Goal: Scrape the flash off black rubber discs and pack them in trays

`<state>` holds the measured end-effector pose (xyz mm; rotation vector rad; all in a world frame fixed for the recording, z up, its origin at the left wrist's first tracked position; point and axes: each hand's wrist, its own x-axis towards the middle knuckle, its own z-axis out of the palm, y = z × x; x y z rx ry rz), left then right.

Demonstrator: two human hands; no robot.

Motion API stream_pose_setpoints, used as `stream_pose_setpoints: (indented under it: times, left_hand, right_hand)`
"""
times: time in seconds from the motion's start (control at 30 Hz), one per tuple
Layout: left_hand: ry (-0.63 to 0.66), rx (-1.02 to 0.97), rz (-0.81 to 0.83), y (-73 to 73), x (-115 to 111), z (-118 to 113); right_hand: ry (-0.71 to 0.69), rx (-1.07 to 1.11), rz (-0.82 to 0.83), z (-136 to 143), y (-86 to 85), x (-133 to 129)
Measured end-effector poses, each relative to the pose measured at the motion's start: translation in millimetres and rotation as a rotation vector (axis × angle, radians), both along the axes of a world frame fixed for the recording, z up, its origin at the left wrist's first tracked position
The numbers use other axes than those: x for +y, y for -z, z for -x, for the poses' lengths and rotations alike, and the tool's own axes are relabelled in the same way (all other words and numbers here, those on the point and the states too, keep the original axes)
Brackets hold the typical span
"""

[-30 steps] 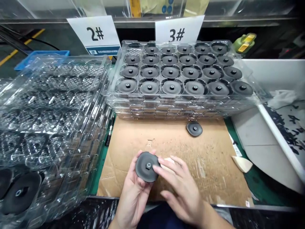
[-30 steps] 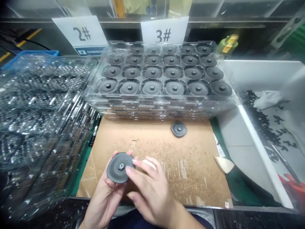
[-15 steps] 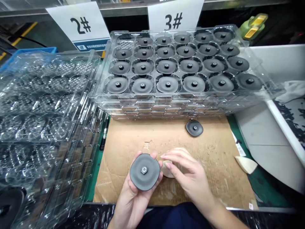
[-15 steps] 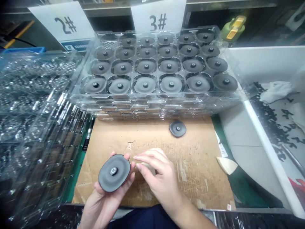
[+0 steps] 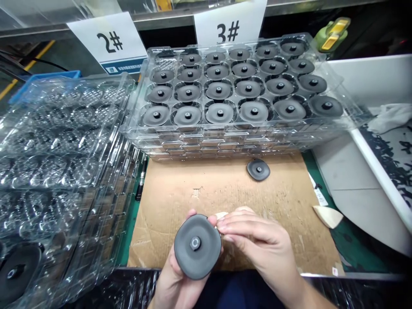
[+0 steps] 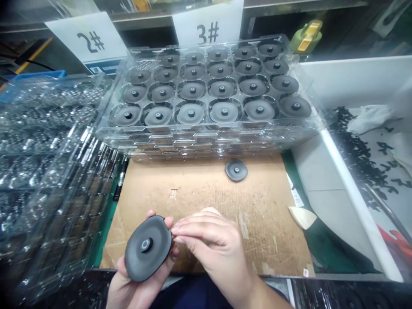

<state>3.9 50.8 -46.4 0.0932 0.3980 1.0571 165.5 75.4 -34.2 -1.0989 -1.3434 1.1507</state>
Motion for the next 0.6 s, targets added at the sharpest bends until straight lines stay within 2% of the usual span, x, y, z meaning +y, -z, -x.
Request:
stream_pose_setpoints:
  times: [0.3, 0.6]
  left_hand:
    - [0.050, 0.057, -0.023, -8.1, -8, -5]
    - [0.046, 0.272, 0.077, -18.4, -11, -5]
  right_hand:
    - [0.029, -0.025, -0.059, -7, -8.3, -11]
    - [-0.009, 0.018, -0.064, -11, -11.8, -18]
